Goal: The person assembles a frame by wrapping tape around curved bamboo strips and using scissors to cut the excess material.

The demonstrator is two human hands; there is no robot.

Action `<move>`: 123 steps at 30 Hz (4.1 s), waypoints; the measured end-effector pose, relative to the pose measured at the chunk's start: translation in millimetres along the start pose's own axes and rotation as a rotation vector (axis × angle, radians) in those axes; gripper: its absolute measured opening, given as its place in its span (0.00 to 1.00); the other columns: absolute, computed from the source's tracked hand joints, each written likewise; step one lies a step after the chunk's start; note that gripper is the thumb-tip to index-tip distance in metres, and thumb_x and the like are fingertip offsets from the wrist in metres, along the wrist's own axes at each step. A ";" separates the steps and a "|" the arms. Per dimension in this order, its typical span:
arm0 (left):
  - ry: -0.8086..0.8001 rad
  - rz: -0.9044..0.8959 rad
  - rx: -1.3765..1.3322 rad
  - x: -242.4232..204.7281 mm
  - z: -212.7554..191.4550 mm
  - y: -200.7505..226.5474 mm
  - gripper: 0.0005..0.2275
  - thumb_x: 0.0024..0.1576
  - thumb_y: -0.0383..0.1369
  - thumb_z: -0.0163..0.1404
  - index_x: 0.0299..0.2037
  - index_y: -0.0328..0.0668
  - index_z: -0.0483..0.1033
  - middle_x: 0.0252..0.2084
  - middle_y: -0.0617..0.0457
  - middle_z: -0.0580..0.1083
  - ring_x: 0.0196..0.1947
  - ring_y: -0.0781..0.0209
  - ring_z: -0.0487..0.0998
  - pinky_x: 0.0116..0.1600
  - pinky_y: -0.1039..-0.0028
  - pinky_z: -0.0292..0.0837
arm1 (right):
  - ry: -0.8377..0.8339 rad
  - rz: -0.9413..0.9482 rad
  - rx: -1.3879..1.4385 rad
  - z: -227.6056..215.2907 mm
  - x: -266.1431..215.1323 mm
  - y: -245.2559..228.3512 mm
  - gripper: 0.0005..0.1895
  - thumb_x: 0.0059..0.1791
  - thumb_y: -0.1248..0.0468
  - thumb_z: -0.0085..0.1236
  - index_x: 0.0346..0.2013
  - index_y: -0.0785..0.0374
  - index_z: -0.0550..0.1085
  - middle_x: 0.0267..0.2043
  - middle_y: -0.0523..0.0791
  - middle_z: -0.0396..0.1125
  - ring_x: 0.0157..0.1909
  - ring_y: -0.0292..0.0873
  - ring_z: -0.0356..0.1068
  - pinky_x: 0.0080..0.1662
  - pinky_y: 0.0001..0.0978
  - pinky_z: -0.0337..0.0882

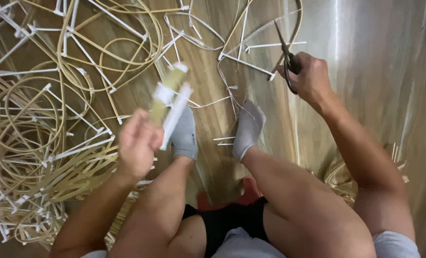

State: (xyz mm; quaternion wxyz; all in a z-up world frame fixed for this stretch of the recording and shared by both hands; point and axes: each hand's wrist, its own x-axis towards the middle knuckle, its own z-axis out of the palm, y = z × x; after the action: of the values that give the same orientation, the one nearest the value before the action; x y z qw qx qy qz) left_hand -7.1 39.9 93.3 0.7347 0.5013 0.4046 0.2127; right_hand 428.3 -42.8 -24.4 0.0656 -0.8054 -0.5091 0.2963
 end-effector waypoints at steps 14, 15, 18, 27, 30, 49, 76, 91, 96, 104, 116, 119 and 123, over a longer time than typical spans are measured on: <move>0.415 0.057 -0.883 44.7 -4.1 -9.4 0.08 0.71 0.37 0.41 0.44 0.45 0.69 0.28 0.60 0.63 0.26 0.68 0.58 0.34 0.75 0.54 | -0.186 0.188 -0.395 38.6 3.2 38.2 0.19 0.56 0.53 0.59 0.34 0.69 0.80 0.28 0.58 0.72 0.32 0.58 0.75 0.38 0.49 0.73; 0.415 0.056 -0.881 47.7 -3.3 -9.2 0.08 0.71 0.37 0.41 0.44 0.45 0.69 0.28 0.60 0.63 0.26 0.68 0.58 0.34 0.75 0.54 | -0.241 0.212 -0.397 27.8 1.7 14.3 0.20 0.60 0.53 0.55 0.36 0.68 0.80 0.28 0.58 0.73 0.32 0.59 0.75 0.37 0.50 0.73; 0.414 0.073 -0.911 57.0 1.3 -9.2 0.08 0.71 0.38 0.43 0.44 0.45 0.70 0.29 0.59 0.65 0.27 0.67 0.60 0.34 0.74 0.56 | -0.271 -0.052 -0.055 8.4 -25.5 -58.2 0.18 0.55 0.54 0.56 0.54 0.63 0.76 0.42 0.57 0.74 0.37 0.55 0.77 0.38 0.46 0.76; 0.308 0.070 -0.993 65.7 17.0 -15.1 0.06 0.70 0.34 0.43 0.50 0.43 0.70 0.36 0.56 0.68 0.33 0.65 0.64 0.42 0.73 0.60 | -0.637 -0.546 0.710 26.7 -57.6 -168.0 0.18 0.56 0.55 0.56 0.56 0.60 0.79 0.37 0.45 0.78 0.35 0.35 0.74 0.40 0.29 0.75; 0.319 -0.004 -1.100 65.3 17.2 -20.8 0.07 0.70 0.34 0.43 0.52 0.42 0.70 0.36 0.55 0.68 0.33 0.64 0.64 0.42 0.72 0.61 | -0.762 -0.468 0.812 14.7 -64.7 -172.4 0.16 0.56 0.58 0.56 0.55 0.59 0.78 0.38 0.43 0.78 0.35 0.30 0.72 0.40 0.26 0.74; 0.340 -0.142 -0.948 45.7 36.2 -40.7 0.06 0.69 0.36 0.44 0.43 0.45 0.70 0.35 0.48 0.74 0.28 0.60 0.71 0.38 0.69 0.69 | -0.499 -0.843 0.612 60.2 -81.6 -162.8 0.08 0.54 0.66 0.59 0.46 0.66 0.75 0.32 0.52 0.71 0.34 0.52 0.75 0.36 0.42 0.73; 0.594 0.597 -0.402 16.5 0.0 -29.7 0.05 0.71 0.30 0.47 0.43 0.43 0.66 0.21 0.57 0.63 0.14 0.71 0.59 0.21 0.77 0.53 | -0.990 -0.776 1.168 -41.4 -102.3 -203.8 0.17 0.63 0.55 0.49 0.63 0.61 0.73 0.58 0.50 0.74 0.58 0.47 0.76 0.64 0.39 0.77; 0.615 0.568 -0.219 0.7 -1.8 -21.6 0.11 0.75 0.41 0.44 0.50 0.40 0.65 0.18 0.56 0.57 0.13 0.71 0.54 0.22 0.78 0.47 | -0.773 -0.878 0.837 -42.8 -128.1 -205.7 0.13 0.56 0.61 0.56 0.54 0.61 0.74 0.53 0.50 0.73 0.54 0.51 0.74 0.57 0.41 0.76; 0.687 0.607 -0.248 1.6 -8.9 -14.9 0.12 0.74 0.42 0.44 0.50 0.41 0.67 0.19 0.57 0.58 0.12 0.72 0.53 0.20 0.77 0.47 | -0.633 -0.917 0.724 -33.2 -128.7 -201.3 0.12 0.54 0.62 0.58 0.51 0.61 0.74 0.51 0.49 0.73 0.53 0.52 0.74 0.55 0.42 0.76; 0.722 0.716 -0.163 1.1 -18.6 -13.5 0.10 0.72 0.39 0.44 0.51 0.42 0.69 0.23 0.61 0.58 0.12 0.72 0.53 0.18 0.76 0.50 | -0.246 -0.947 0.480 3.6 -109.2 -217.9 0.12 0.50 0.65 0.62 0.47 0.61 0.74 0.48 0.49 0.73 0.51 0.53 0.73 0.52 0.43 0.76; 0.221 0.226 -0.439 29.7 68.7 -37.7 0.13 0.77 0.38 0.42 0.43 0.39 0.66 0.25 0.56 0.64 0.22 0.69 0.63 0.27 0.77 0.59 | -0.246 -0.726 0.499 33.4 -95.8 -201.6 0.06 0.49 0.73 0.63 0.38 0.69 0.73 0.33 0.53 0.69 0.35 0.56 0.72 0.38 0.44 0.72; 0.302 0.241 -0.342 42.8 76.9 -31.8 0.14 0.71 0.41 0.41 0.40 0.38 0.68 0.23 0.59 0.65 0.20 0.71 0.64 0.23 0.78 0.62 | -0.283 -0.740 0.520 42.3 -95.0 -196.5 0.06 0.48 0.75 0.61 0.35 0.66 0.72 0.29 0.50 0.67 0.31 0.50 0.73 0.36 0.41 0.74; 0.284 0.227 -0.351 36.7 73.2 -24.4 0.14 0.74 0.43 0.42 0.41 0.41 0.66 0.23 0.59 0.63 0.22 0.73 0.62 0.28 0.80 0.59 | -0.183 -0.769 0.469 42.1 -96.9 -200.4 0.07 0.47 0.76 0.61 0.37 0.68 0.72 0.32 0.53 0.68 0.34 0.57 0.71 0.36 0.46 0.71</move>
State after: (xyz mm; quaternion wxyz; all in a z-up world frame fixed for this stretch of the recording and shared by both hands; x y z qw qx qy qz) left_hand 71.2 15.0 69.5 0.7175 0.3736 0.4018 0.4293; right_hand 219.2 -39.5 62.7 0.3062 -0.4917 -0.6939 0.4278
